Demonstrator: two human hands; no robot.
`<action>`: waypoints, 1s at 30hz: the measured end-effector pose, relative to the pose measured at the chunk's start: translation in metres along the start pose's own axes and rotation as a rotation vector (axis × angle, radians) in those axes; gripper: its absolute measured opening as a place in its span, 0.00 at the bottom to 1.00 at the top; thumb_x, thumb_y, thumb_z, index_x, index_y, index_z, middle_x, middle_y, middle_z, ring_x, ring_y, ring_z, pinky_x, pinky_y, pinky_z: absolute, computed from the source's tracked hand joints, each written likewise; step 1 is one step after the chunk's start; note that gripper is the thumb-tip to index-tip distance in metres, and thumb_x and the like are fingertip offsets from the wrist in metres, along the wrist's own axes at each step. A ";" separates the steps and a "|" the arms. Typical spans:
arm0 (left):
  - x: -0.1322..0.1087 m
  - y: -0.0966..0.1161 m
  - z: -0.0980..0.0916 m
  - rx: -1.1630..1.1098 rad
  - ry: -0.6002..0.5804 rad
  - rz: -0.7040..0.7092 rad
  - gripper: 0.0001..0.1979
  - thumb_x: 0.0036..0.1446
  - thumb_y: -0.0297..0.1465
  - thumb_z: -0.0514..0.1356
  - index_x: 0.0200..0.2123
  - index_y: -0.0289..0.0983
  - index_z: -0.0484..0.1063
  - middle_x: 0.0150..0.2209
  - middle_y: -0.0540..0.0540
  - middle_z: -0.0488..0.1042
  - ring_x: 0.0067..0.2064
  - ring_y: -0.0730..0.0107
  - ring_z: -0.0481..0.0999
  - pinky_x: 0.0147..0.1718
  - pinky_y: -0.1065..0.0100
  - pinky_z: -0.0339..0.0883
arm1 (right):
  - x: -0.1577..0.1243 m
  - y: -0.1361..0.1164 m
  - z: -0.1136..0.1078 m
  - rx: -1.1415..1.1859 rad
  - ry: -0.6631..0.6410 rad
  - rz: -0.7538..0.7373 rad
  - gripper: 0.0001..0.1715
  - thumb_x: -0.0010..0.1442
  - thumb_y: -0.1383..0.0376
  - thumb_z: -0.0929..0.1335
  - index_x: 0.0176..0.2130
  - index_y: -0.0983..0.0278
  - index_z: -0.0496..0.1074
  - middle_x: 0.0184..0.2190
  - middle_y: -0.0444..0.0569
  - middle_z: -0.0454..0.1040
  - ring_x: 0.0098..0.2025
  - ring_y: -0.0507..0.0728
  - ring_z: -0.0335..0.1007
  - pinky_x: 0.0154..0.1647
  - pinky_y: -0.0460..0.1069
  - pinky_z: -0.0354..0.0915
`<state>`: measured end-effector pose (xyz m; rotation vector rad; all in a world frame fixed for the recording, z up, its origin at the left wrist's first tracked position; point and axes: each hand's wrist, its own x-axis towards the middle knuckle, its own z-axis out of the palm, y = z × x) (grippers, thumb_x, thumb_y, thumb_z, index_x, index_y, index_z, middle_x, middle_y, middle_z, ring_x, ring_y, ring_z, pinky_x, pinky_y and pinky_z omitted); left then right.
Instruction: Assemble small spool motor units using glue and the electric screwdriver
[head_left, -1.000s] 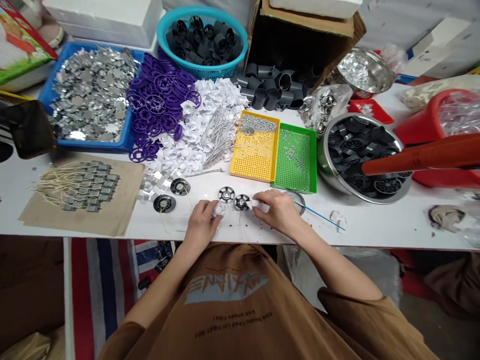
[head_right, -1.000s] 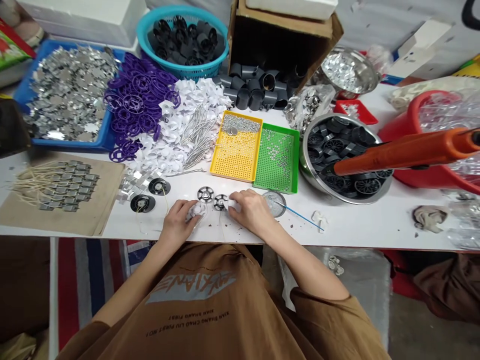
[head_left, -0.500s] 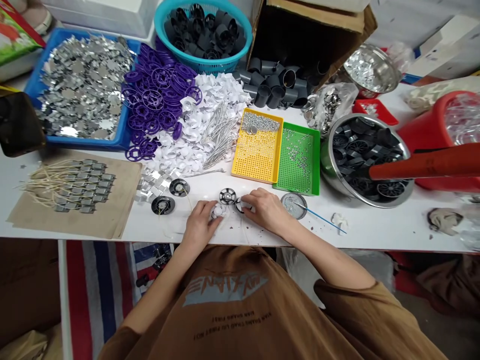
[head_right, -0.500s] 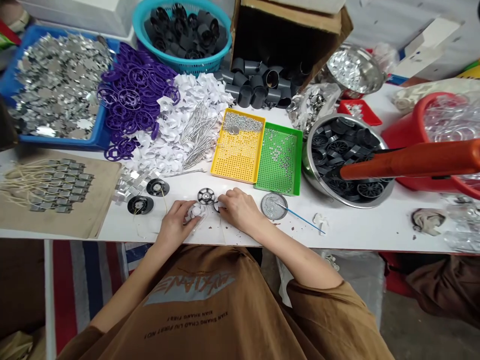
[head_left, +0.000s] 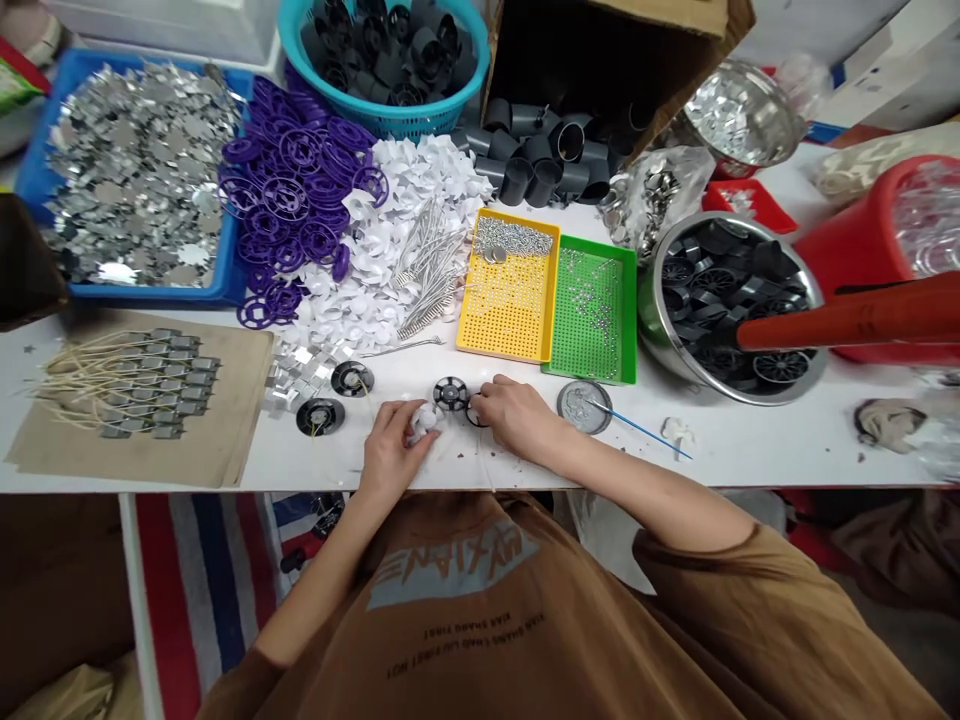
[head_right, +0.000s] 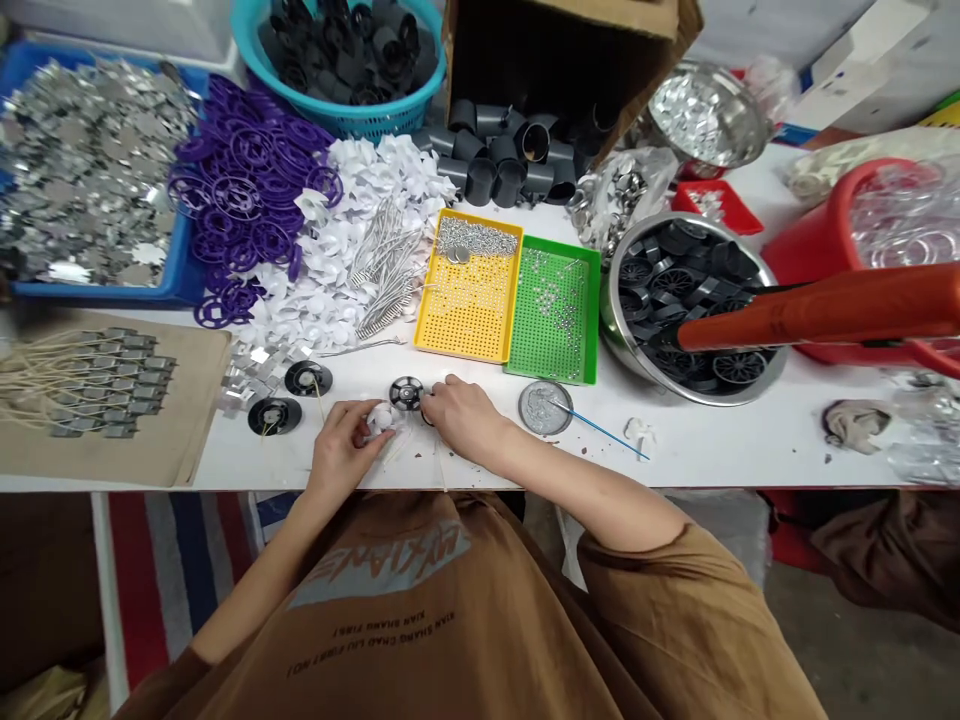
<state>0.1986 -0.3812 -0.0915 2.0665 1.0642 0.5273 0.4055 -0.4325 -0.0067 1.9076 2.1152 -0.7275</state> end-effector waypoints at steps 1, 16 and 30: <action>0.000 0.002 0.001 -0.048 0.050 -0.032 0.18 0.55 0.34 0.64 0.49 0.39 0.70 0.41 0.47 0.68 0.29 0.75 0.69 0.30 0.70 0.71 | 0.000 -0.001 0.002 -0.003 0.019 0.018 0.14 0.63 0.72 0.60 0.40 0.67 0.74 0.38 0.57 0.74 0.42 0.61 0.65 0.33 0.49 0.57; 0.039 0.022 0.020 0.064 0.047 0.211 0.20 0.57 0.34 0.62 0.52 0.37 0.69 0.50 0.40 0.72 0.51 0.56 0.72 0.52 0.56 0.67 | -0.018 0.008 0.010 0.202 0.479 0.008 0.14 0.64 0.69 0.64 0.46 0.65 0.77 0.44 0.55 0.74 0.44 0.56 0.71 0.45 0.48 0.63; 0.036 0.005 0.027 -0.036 0.049 0.199 0.28 0.53 0.32 0.66 0.57 0.39 0.63 0.51 0.41 0.73 0.52 0.59 0.72 0.53 0.56 0.67 | 0.027 -0.001 -0.010 0.046 0.260 -0.239 0.11 0.64 0.68 0.64 0.37 0.70 0.76 0.35 0.55 0.73 0.39 0.56 0.65 0.40 0.49 0.56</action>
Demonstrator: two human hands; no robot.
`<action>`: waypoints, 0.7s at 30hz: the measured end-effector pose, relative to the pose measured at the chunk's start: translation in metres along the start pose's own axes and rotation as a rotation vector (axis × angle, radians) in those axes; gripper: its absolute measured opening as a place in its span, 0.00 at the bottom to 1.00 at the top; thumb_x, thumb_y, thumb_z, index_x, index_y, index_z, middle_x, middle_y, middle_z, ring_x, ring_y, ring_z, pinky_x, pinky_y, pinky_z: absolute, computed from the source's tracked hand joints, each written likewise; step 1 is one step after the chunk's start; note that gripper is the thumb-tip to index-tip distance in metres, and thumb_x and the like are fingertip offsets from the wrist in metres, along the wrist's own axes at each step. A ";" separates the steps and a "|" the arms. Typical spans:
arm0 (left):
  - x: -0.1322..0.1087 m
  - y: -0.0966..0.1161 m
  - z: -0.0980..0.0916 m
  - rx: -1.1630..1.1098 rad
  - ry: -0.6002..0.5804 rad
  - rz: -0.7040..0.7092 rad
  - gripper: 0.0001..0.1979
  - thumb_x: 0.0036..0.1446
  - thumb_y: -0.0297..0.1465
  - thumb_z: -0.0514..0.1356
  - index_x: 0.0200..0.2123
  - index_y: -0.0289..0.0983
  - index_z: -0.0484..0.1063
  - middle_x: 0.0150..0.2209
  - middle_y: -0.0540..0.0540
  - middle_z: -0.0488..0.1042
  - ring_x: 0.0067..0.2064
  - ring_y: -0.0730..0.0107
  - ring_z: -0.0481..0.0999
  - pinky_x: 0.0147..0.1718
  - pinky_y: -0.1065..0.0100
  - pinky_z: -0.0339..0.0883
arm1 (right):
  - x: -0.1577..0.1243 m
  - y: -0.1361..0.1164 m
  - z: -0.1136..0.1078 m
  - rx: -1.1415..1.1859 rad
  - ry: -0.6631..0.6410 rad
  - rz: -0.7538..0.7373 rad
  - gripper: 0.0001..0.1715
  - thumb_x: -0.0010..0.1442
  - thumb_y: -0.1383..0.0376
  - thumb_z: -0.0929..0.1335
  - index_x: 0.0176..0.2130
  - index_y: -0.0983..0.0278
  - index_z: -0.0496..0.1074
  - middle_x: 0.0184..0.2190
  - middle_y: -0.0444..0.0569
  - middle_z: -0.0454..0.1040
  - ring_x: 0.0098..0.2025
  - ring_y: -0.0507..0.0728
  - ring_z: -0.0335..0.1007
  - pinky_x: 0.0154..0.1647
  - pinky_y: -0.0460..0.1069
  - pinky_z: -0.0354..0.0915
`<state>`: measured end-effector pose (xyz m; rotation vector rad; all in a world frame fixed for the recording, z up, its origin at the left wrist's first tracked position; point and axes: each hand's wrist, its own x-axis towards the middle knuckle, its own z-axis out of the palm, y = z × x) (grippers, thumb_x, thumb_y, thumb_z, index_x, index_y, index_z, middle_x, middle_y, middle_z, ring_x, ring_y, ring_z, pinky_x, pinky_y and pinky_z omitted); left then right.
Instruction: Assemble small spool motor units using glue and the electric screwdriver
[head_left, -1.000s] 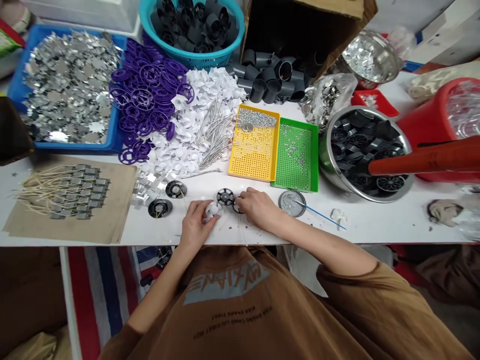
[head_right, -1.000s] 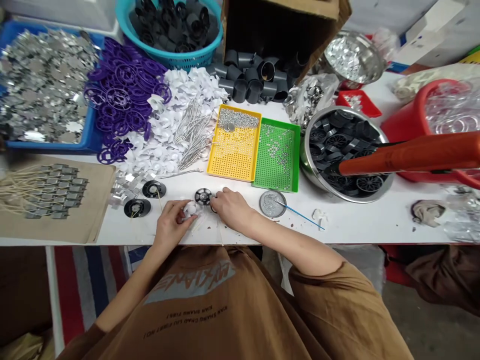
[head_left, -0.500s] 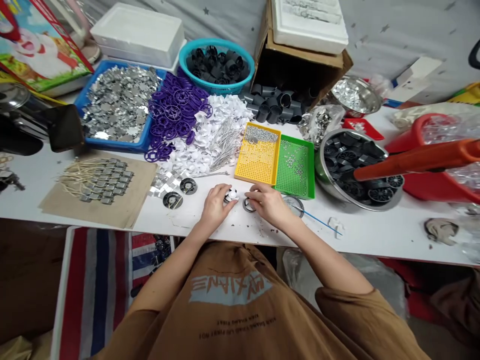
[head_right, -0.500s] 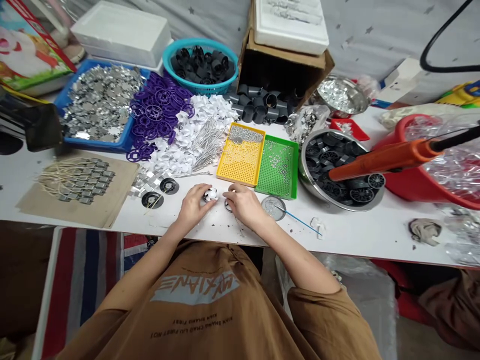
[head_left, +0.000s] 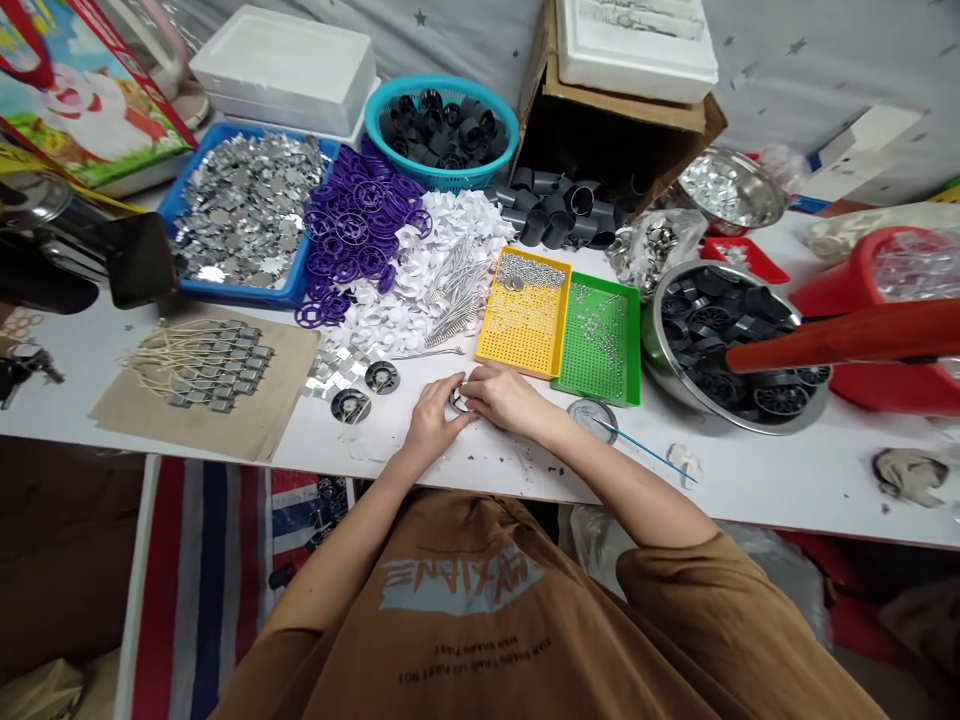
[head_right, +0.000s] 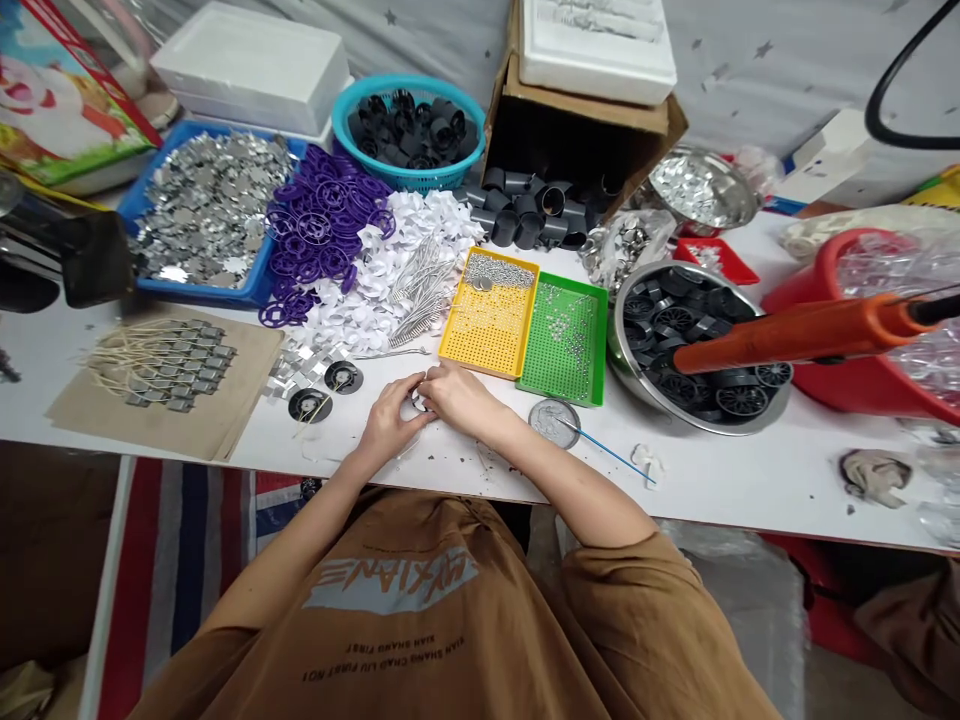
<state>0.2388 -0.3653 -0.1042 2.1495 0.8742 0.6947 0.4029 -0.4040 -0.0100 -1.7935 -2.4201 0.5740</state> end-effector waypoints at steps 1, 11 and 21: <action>0.000 -0.001 0.001 0.000 0.008 -0.011 0.29 0.52 0.31 0.66 0.57 0.39 0.63 0.50 0.41 0.73 0.51 0.59 0.72 0.51 0.56 0.68 | 0.001 0.001 0.000 -0.004 -0.012 -0.024 0.11 0.64 0.68 0.64 0.38 0.70 0.76 0.36 0.55 0.73 0.39 0.57 0.65 0.40 0.49 0.56; -0.002 -0.002 0.005 0.015 0.043 -0.059 0.28 0.50 0.31 0.68 0.54 0.40 0.62 0.47 0.44 0.75 0.47 0.61 0.74 0.45 0.60 0.71 | 0.018 0.009 0.005 -0.043 -0.101 -0.102 0.07 0.59 0.74 0.66 0.36 0.70 0.75 0.36 0.56 0.72 0.39 0.58 0.62 0.38 0.50 0.55; -0.001 -0.005 0.007 0.056 0.055 -0.065 0.27 0.49 0.33 0.67 0.51 0.40 0.63 0.43 0.45 0.74 0.44 0.62 0.75 0.42 0.62 0.71 | 0.031 0.006 0.010 0.080 -0.138 0.136 0.11 0.54 0.71 0.72 0.40 0.69 0.76 0.33 0.54 0.76 0.37 0.59 0.69 0.36 0.49 0.58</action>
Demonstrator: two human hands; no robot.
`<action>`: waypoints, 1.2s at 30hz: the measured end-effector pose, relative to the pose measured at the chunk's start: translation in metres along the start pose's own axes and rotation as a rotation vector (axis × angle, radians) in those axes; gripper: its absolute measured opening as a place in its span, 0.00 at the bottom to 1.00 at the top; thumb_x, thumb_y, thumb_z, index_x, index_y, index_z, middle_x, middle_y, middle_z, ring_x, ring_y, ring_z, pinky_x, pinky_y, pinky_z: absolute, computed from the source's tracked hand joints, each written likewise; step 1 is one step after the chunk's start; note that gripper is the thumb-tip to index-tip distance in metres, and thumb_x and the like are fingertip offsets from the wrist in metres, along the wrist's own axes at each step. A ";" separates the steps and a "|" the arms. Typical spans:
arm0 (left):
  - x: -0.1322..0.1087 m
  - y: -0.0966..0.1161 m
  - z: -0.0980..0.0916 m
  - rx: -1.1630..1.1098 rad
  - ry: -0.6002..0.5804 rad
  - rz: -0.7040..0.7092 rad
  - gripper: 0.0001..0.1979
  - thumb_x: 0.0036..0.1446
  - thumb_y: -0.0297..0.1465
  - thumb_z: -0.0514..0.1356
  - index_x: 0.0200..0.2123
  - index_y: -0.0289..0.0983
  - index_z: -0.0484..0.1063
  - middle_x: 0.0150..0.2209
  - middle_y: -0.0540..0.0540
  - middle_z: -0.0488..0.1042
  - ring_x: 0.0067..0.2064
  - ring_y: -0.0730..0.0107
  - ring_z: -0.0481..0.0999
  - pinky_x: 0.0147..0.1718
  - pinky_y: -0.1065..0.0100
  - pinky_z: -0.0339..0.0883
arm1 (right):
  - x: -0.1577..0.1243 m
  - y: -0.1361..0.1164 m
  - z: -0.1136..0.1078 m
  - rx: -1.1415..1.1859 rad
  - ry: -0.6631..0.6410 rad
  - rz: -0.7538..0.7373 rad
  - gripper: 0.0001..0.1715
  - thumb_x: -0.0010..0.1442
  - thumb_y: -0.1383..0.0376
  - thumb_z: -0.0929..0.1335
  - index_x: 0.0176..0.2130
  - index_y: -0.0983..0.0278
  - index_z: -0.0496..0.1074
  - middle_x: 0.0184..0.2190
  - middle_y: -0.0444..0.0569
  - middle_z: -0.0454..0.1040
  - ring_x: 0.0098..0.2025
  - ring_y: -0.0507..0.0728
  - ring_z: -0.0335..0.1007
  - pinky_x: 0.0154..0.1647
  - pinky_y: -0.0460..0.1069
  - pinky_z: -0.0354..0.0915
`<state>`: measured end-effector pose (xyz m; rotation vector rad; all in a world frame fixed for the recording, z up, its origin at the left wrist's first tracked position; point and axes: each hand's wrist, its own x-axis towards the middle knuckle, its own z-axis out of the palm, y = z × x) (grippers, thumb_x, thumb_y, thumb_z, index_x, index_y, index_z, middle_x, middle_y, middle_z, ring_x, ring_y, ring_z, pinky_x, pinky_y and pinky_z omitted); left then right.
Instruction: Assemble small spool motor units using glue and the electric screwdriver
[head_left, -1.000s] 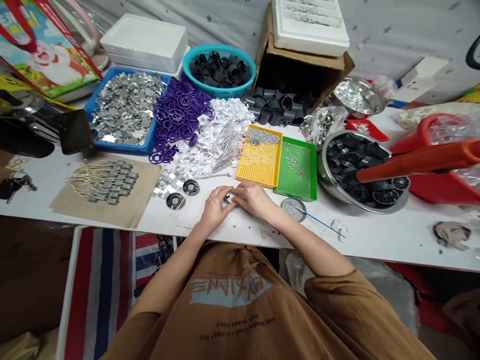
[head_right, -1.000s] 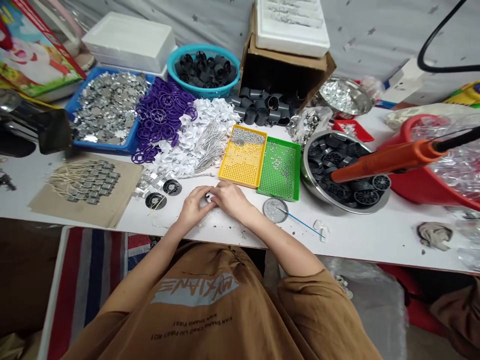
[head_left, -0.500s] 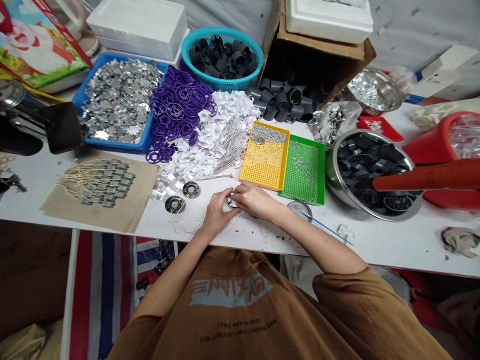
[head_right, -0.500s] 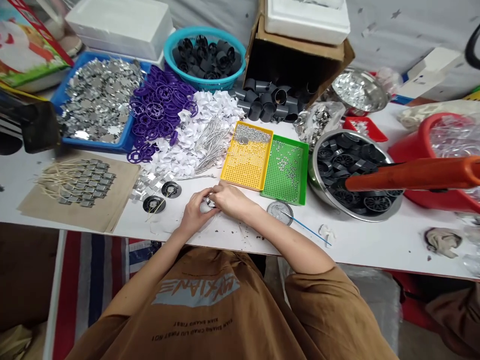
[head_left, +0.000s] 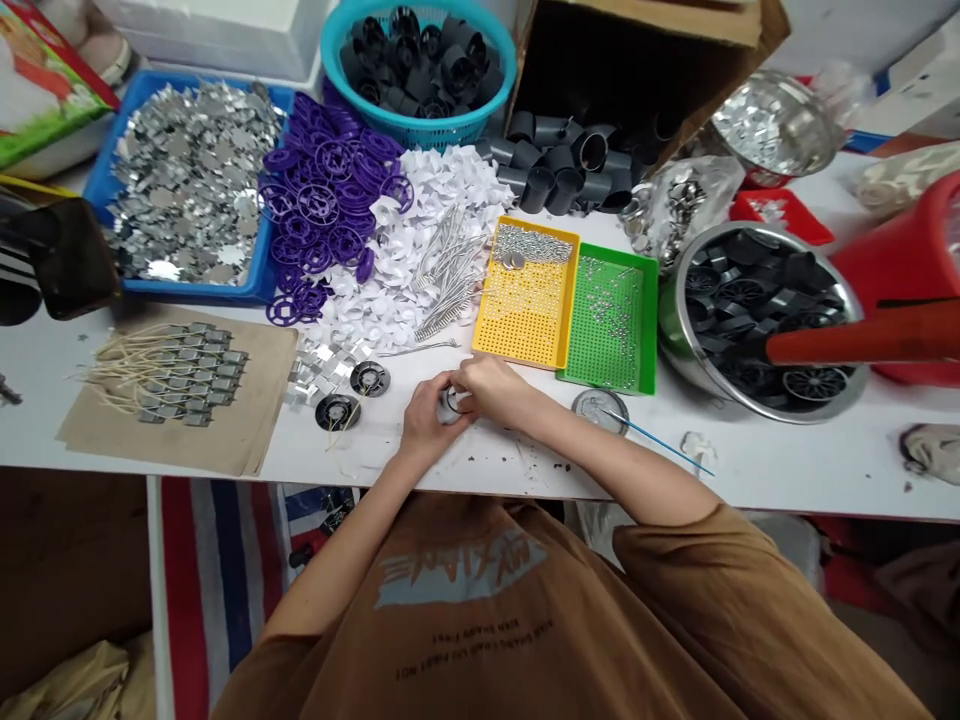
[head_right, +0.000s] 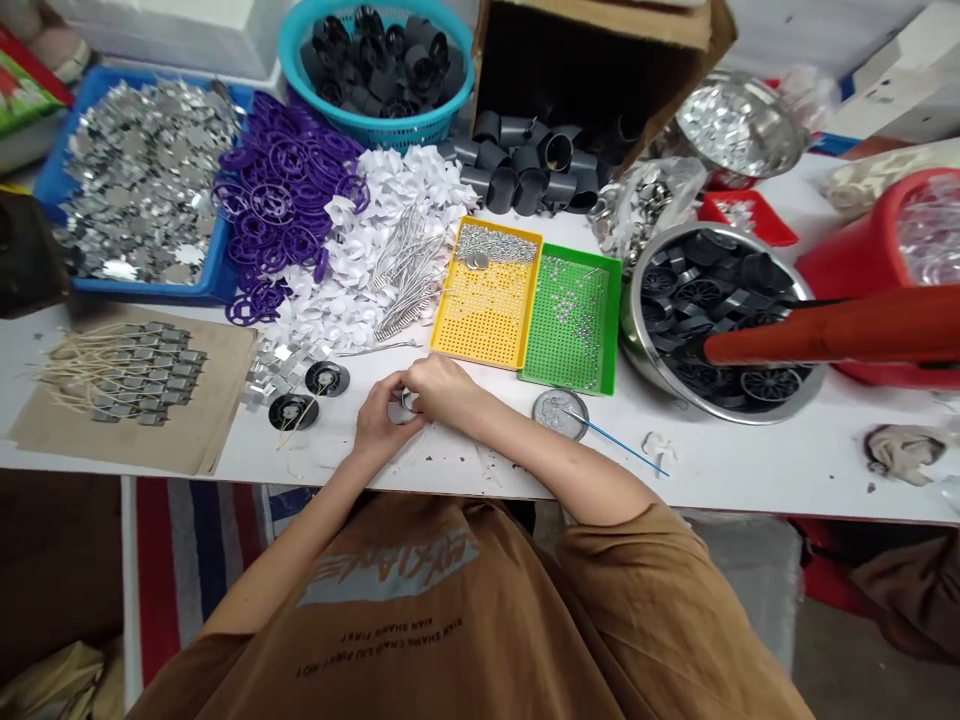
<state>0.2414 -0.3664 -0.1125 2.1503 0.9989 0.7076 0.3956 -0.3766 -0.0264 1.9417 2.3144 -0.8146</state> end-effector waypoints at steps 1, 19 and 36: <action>0.001 0.000 0.000 -0.002 0.000 0.017 0.27 0.49 0.33 0.66 0.52 0.39 0.62 0.44 0.45 0.74 0.45 0.62 0.75 0.42 0.62 0.71 | -0.005 0.001 0.003 0.025 0.040 0.032 0.12 0.54 0.69 0.72 0.41 0.69 0.76 0.34 0.54 0.76 0.38 0.59 0.70 0.37 0.49 0.60; -0.007 0.017 -0.027 0.357 -0.182 0.383 0.18 0.62 0.32 0.55 0.55 0.40 0.69 0.56 0.41 0.72 0.63 0.49 0.60 0.58 0.49 0.55 | -0.119 0.021 0.075 -0.163 0.447 0.009 0.20 0.65 0.71 0.61 0.55 0.70 0.68 0.55 0.61 0.69 0.53 0.65 0.62 0.50 0.59 0.64; 0.021 0.035 -0.007 0.237 -0.219 0.150 0.16 0.54 0.28 0.62 0.47 0.37 0.69 0.44 0.43 0.74 0.46 0.58 0.72 0.48 0.58 0.68 | -0.081 0.019 0.058 0.074 0.471 0.313 0.28 0.57 0.61 0.71 0.55 0.64 0.65 0.48 0.56 0.70 0.50 0.64 0.67 0.47 0.56 0.68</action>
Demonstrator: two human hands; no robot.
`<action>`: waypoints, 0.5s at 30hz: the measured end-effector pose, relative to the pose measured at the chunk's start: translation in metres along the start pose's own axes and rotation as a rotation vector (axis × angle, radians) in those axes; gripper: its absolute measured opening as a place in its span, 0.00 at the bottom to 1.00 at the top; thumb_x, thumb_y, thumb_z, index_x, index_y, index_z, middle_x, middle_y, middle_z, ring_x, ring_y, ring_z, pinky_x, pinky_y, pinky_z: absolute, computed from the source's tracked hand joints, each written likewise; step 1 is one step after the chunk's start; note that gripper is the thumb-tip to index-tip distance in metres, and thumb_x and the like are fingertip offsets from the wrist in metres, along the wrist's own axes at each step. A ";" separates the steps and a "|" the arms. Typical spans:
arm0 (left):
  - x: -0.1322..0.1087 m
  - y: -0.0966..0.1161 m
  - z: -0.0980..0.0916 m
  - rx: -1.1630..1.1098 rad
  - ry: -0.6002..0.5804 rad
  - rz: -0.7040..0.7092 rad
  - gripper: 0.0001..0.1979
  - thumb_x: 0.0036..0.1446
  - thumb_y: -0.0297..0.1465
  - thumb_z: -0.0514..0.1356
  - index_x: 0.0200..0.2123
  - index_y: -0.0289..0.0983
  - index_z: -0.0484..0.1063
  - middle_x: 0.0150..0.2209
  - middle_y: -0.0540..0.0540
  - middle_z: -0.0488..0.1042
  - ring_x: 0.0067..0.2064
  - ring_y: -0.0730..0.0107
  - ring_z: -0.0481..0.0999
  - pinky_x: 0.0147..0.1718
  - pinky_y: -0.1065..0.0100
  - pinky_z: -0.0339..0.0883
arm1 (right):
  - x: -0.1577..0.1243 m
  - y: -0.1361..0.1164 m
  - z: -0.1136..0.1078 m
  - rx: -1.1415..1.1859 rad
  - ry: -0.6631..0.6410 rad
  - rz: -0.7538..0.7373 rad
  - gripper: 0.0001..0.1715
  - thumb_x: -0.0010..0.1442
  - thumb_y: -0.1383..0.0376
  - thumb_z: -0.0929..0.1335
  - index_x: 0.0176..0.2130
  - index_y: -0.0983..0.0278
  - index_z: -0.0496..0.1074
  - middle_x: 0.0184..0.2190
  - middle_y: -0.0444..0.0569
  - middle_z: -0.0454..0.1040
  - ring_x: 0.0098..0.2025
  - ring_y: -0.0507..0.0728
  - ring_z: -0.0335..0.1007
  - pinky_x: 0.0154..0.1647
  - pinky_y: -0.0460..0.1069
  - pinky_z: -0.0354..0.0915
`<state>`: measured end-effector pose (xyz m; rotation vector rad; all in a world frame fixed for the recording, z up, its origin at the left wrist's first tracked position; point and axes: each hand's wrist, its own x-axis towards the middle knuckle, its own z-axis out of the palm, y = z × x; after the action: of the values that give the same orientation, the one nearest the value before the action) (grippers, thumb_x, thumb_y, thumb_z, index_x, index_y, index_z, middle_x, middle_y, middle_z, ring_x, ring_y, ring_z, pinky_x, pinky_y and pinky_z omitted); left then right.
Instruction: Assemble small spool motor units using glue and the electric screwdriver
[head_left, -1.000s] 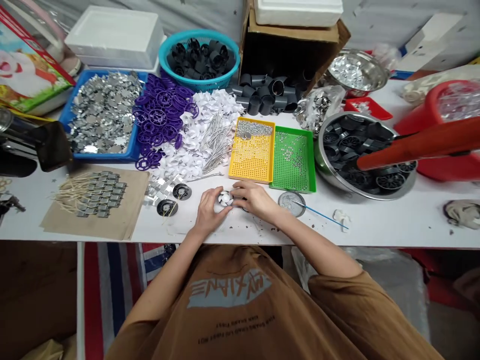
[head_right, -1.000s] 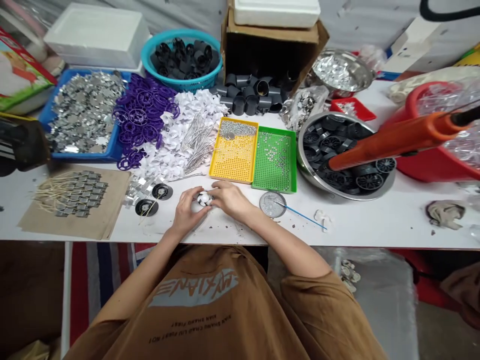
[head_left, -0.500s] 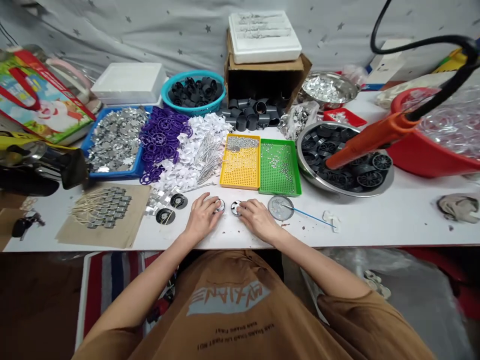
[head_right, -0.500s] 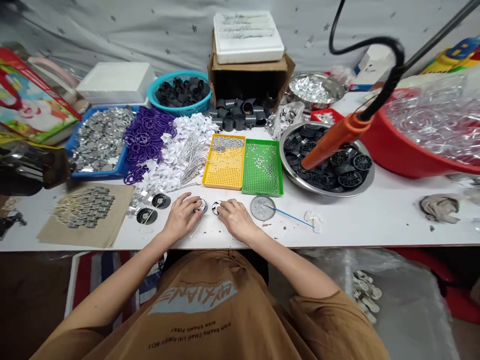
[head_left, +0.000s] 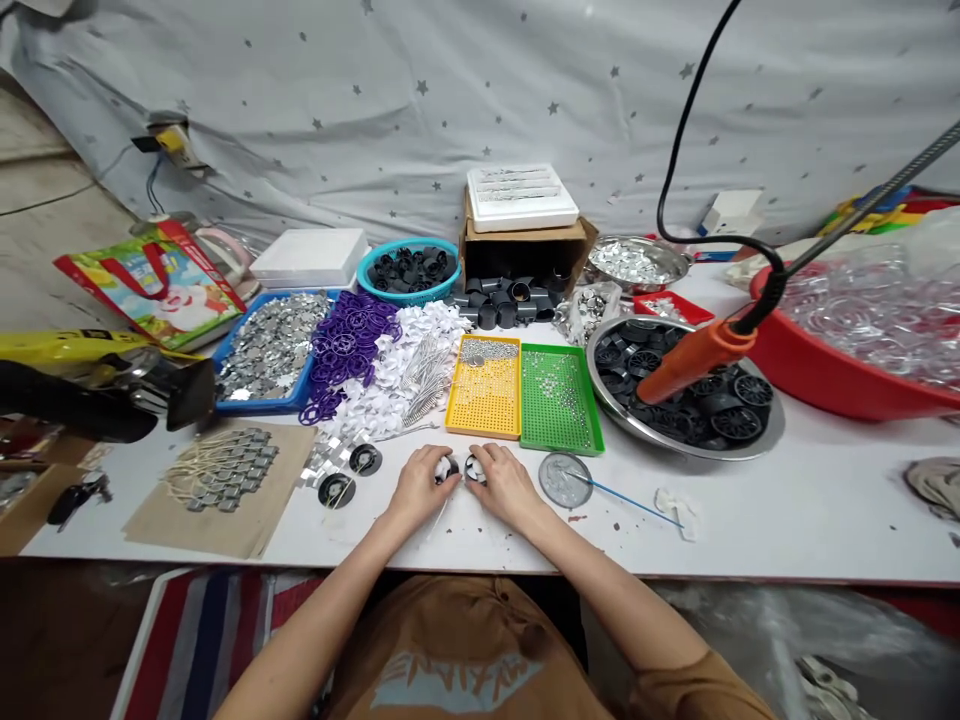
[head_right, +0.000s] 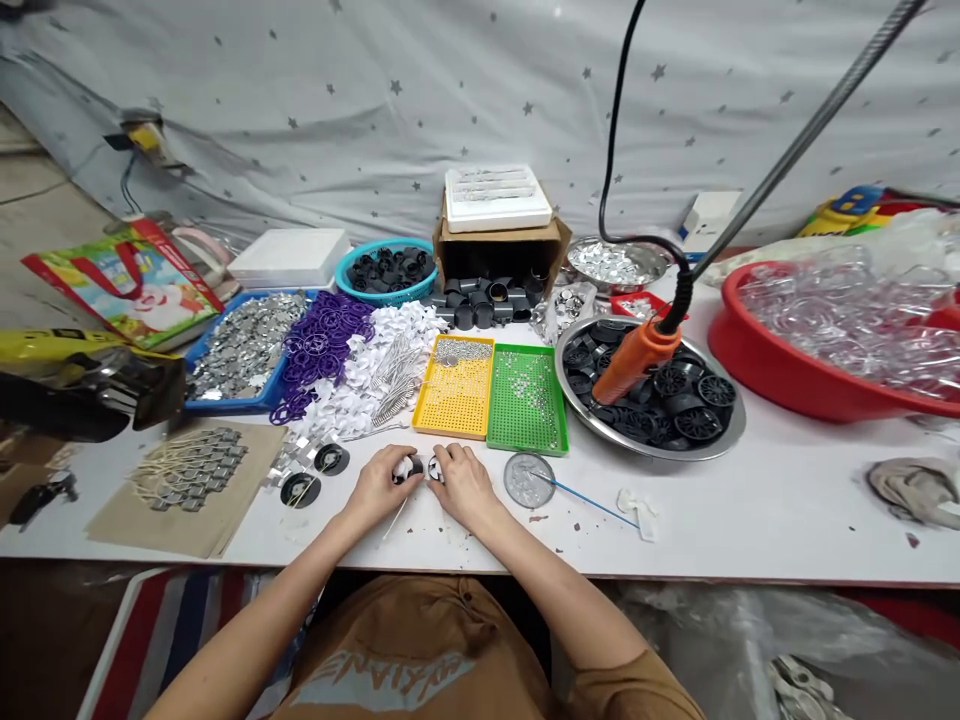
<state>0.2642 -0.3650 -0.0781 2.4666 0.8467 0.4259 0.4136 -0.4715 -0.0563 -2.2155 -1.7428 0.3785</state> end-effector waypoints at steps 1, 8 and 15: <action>0.003 -0.002 0.001 0.013 0.011 -0.003 0.16 0.54 0.28 0.62 0.47 0.37 0.69 0.44 0.43 0.74 0.46 0.58 0.72 0.47 0.57 0.68 | 0.002 -0.001 0.001 -0.002 0.005 0.007 0.27 0.57 0.62 0.71 0.55 0.64 0.65 0.47 0.56 0.70 0.50 0.64 0.67 0.47 0.56 0.68; 0.036 -0.008 -0.029 0.272 -0.012 0.049 0.21 0.50 0.24 0.62 0.49 0.39 0.71 0.52 0.39 0.70 0.54 0.49 0.65 0.51 0.50 0.65 | 0.048 0.000 -0.021 0.204 0.008 -0.227 0.30 0.54 0.63 0.73 0.55 0.62 0.66 0.50 0.54 0.71 0.50 0.60 0.71 0.49 0.54 0.68; 0.184 0.023 -0.073 0.296 0.020 0.154 0.14 0.58 0.26 0.55 0.45 0.37 0.74 0.47 0.38 0.72 0.53 0.50 0.64 0.53 0.49 0.62 | 0.192 0.094 -0.097 0.259 0.265 0.109 0.18 0.61 0.70 0.66 0.52 0.69 0.70 0.52 0.61 0.71 0.57 0.64 0.66 0.60 0.59 0.58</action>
<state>0.3828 -0.2376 0.0187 2.8176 0.7780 0.4029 0.5790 -0.3119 -0.0076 -2.0717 -1.3600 0.2991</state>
